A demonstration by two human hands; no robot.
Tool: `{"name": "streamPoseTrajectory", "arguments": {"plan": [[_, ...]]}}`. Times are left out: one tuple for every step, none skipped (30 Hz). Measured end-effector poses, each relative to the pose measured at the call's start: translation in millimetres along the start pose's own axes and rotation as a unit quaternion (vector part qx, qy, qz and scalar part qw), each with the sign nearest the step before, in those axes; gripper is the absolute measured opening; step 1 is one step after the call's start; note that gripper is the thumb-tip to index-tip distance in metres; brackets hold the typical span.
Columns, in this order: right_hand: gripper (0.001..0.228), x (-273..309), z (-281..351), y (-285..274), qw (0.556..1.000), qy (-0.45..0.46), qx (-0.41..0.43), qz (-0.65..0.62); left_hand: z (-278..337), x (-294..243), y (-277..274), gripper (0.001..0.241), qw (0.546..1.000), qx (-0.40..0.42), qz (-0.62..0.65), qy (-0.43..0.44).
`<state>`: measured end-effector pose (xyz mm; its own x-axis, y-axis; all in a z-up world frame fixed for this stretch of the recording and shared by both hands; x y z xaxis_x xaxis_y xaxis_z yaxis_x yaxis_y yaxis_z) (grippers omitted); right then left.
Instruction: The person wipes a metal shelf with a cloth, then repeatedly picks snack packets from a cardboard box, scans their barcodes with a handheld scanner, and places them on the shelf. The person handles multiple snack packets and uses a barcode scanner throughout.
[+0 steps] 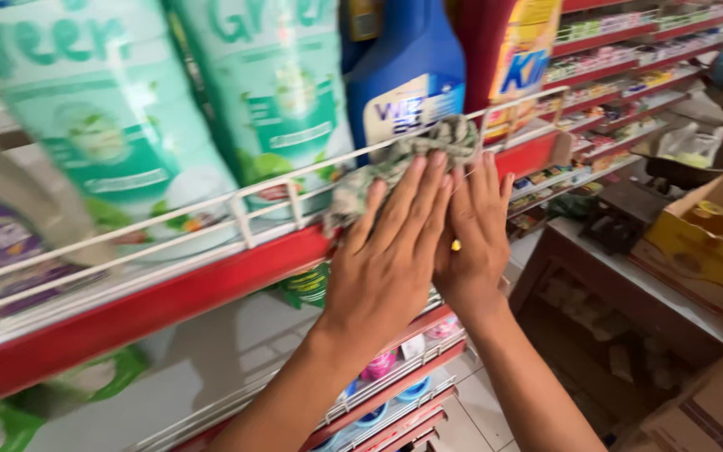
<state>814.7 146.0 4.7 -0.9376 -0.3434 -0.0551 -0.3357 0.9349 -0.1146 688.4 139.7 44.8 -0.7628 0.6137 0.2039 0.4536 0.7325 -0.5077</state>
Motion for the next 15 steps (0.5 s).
{"name": "streamPoseTrajectory", "arguments": {"plan": [[0.038,-11.8,-0.9,-4.3,1.0,0.007,-0.005,-0.016,-8.6,-9.3,5.5,0.058,1.0,-0.003,-0.001,0.005],[0.037,-23.5,-1.7,-9.0,0.999,0.015,-0.008,-0.031,-16.0,-19.1,10.6,0.059,1.0,-0.005,0.0,0.01],[0.036,-33.5,-2.1,-12.6,0.999,0.024,-0.011,-0.046,-22.3,-26.8,15.1,0.06,1.0,-0.007,0.0,0.015],[0.034,-40.5,-1.6,-16.0,0.999,0.028,-0.024,-0.03,-27.2,-31.4,18.0,0.058,0.999,-0.009,0.044,0.013],[0.032,-45.8,-0.7,-18.1,0.999,0.031,-0.037,-0.013,-31.4,-34.8,20.8,0.057,0.996,-0.011,0.088,0.011],[0.03,-47.8,2.8,-21.9,0.998,0.037,-0.048,0.004,-33.0,-37.5,22.9,0.056,0.991,-0.01,0.133,0.009],[0.029,-49.4,7.5,-25.6,0.997,0.051,-0.052,-0.012,-33.0,-37.6,23.1,0.052,0.986,-0.023,0.167,0.016],[0.028,-49.5,14.4,-30.6,0.996,0.066,-0.056,-0.029,-30.1,-35.1,23.0,0.049,0.979,-0.034,0.202,0.021],[0.029,-50.0,22.0,-36.6,0.994,0.081,-0.06,-0.045,-25.7,-34.0,23.5,0.046,0.97,-0.045,0.237,0.025],[0.028,-46.9,29.9,-43.3,0.994,0.076,-0.062,-0.058,-19.6,-35.3,24.9,0.044,0.965,-0.046,0.257,0.04],[0.028,-41.5,40.3,-51.6,0.993,0.07,-0.065,-0.071,-11.3,-36.9,26.5,0.043,0.958,-0.047,0.277,0.055],[0.028,-34.0,53.5,-58.9,0.992,0.068,-0.065,-0.088,0.5,-39.0,28.5,0.041,0.952,-0.043,0.296,0.067],[0.029,-30.6,68.3,-65.7,0.986,0.099,-0.063,-0.115,13.5,-44.2,32.9,0.04,0.947,-0.024,0.311,0.079],[0.03,-27.2,84.2,-71.2,0.979,0.13,-0.061,-0.143,27.8,-50.4,37.8,0.039,0.941,-0.005,0.325,0.09],[0.031,-23.3,101.3,-73.7,0.97,0.161,-0.06,-0.17,42.5,-56.2,44.0,0.038,0.935,0.013,0.339,0.102]]}}
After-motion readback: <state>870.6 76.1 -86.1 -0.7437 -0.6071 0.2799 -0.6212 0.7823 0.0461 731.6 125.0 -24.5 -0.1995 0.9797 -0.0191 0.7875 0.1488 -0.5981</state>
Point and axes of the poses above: each hand's wrist, its own z-axis away from the middle knuckle, its own y-axis out of the palm, x = y × z, the point moved 5 cm from there along -z, towards the middle knuckle, and after that the axes turned 9 degrees about -y, right-handed, at the moved point
